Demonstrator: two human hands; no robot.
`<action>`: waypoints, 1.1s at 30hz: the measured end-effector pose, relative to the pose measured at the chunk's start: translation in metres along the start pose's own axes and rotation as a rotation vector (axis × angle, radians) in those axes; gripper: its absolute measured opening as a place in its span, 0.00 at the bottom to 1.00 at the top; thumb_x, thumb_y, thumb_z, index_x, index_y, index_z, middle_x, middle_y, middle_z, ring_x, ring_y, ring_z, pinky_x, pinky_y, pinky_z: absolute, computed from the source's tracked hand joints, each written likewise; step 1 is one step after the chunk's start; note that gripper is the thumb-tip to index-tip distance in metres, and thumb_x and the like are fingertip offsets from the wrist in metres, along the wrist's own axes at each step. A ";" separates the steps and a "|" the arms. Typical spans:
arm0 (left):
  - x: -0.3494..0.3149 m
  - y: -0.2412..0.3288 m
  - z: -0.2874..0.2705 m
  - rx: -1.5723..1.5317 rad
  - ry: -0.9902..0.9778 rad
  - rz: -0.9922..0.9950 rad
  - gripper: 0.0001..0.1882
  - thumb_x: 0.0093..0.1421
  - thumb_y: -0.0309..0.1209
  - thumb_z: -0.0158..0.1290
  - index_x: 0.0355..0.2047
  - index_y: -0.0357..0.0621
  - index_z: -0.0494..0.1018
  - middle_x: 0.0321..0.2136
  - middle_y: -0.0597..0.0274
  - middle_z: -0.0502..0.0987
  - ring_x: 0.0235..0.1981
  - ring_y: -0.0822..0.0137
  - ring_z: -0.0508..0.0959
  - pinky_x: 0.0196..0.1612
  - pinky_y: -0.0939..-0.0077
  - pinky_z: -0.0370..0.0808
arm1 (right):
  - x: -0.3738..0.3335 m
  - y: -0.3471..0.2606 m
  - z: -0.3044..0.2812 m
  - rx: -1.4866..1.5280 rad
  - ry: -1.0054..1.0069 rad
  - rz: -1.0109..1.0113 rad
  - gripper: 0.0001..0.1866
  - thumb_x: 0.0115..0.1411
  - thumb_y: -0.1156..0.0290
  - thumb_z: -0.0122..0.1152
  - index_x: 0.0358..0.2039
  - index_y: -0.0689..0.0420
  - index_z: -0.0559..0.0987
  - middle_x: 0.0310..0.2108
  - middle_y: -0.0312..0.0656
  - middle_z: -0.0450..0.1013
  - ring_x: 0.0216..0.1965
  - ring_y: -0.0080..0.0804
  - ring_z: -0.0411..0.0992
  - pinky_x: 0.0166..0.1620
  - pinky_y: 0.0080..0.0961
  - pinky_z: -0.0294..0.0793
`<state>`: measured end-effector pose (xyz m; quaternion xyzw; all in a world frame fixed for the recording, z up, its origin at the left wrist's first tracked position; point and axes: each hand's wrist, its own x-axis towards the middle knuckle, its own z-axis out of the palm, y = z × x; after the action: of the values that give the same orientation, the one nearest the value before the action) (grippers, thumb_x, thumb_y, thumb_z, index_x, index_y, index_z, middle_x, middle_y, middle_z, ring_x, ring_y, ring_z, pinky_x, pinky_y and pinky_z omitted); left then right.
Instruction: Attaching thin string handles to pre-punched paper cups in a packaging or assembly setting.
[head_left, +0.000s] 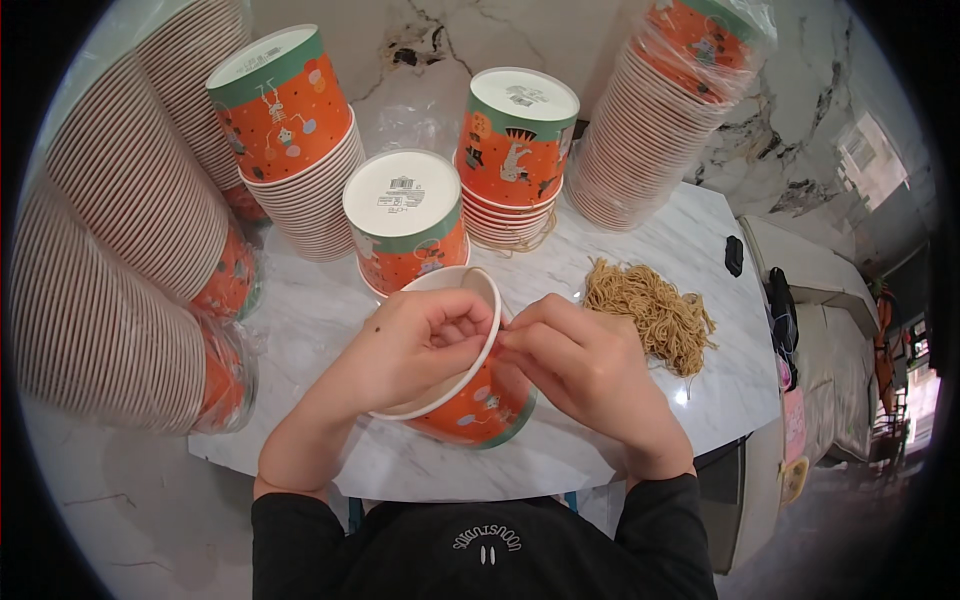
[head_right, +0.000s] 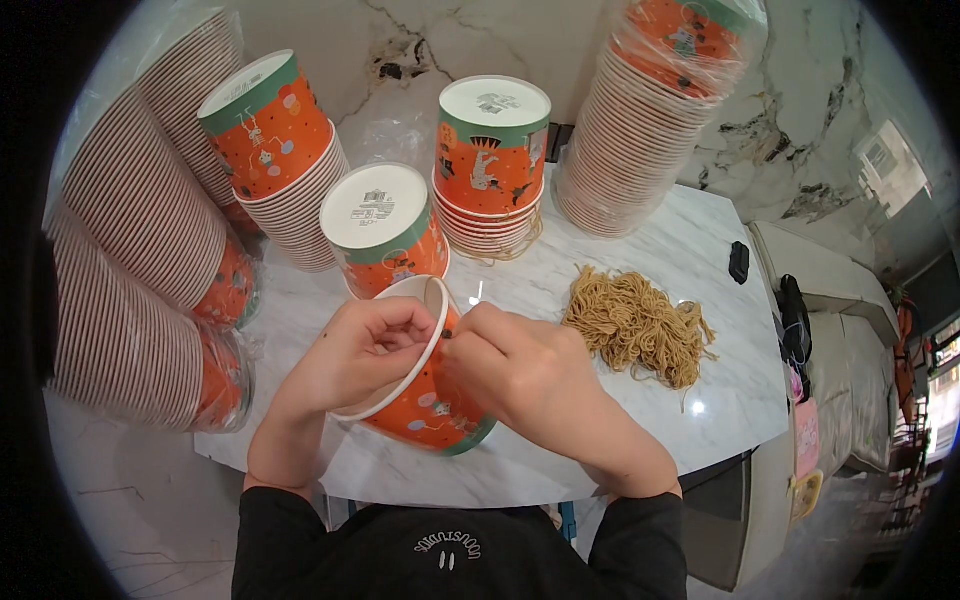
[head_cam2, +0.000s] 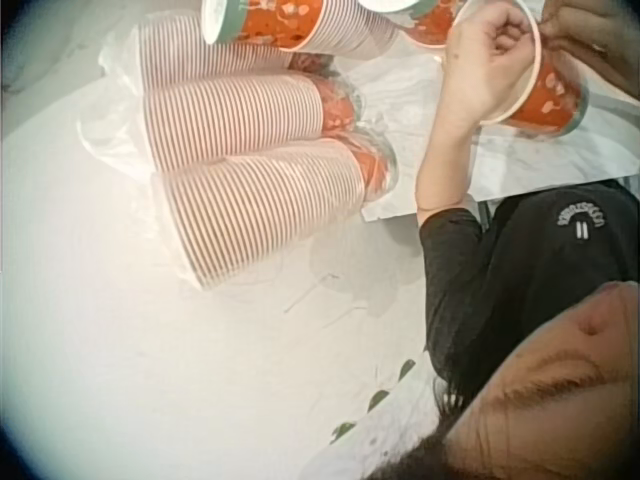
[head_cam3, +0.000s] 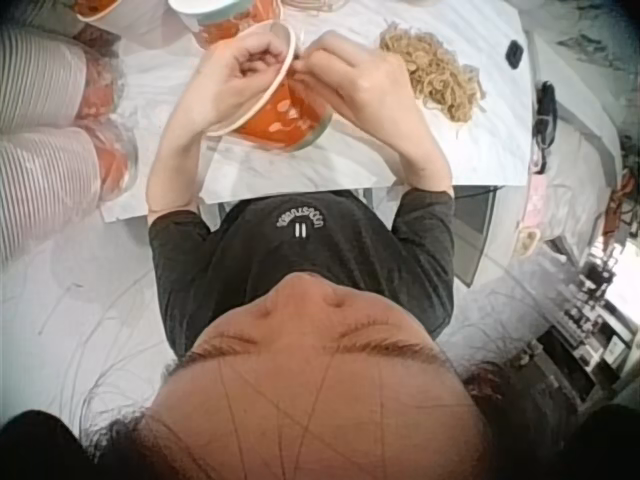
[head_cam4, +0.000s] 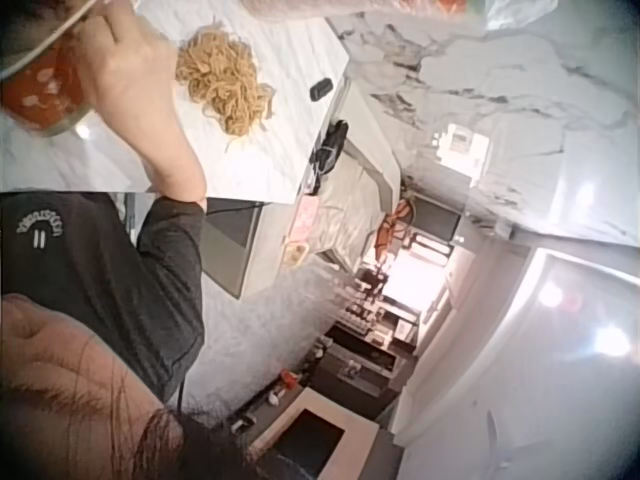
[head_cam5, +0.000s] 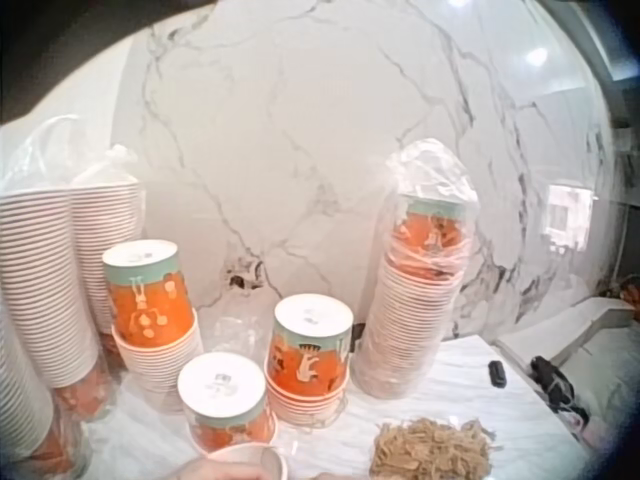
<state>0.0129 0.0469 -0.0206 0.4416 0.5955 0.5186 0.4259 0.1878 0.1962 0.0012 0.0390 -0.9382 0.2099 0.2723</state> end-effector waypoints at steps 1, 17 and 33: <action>-0.001 0.000 0.001 0.074 0.016 0.035 0.01 0.64 0.21 0.57 0.36 0.37 0.77 0.31 0.69 0.79 0.33 0.80 0.79 0.39 0.82 0.77 | 0.000 -0.001 -0.003 -0.047 -0.036 0.036 0.09 0.53 0.78 0.71 0.35 0.57 0.84 0.33 0.37 0.77 0.30 0.39 0.79 0.33 0.31 0.79; -0.002 0.000 0.025 0.208 0.303 0.475 0.06 0.60 0.19 0.57 0.38 0.37 0.75 0.50 0.53 0.72 0.43 0.65 0.80 0.44 0.75 0.83 | -0.006 -0.001 -0.019 0.275 0.032 0.231 0.14 0.57 0.83 0.61 0.45 0.61 0.81 0.36 0.46 0.77 0.31 0.37 0.79 0.34 0.28 0.78; -0.004 0.011 0.016 0.398 0.138 0.458 0.14 0.60 0.21 0.58 0.46 0.37 0.73 0.53 0.50 0.71 0.46 0.54 0.79 0.52 0.64 0.77 | 0.000 0.017 0.004 0.105 -0.120 0.027 0.15 0.48 0.83 0.68 0.38 0.55 0.82 0.34 0.38 0.77 0.37 0.42 0.76 0.39 0.36 0.77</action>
<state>0.0297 0.0476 -0.0114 0.6028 0.5980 0.5030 0.1615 0.1824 0.2099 -0.0078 0.0530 -0.9410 0.2596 0.2104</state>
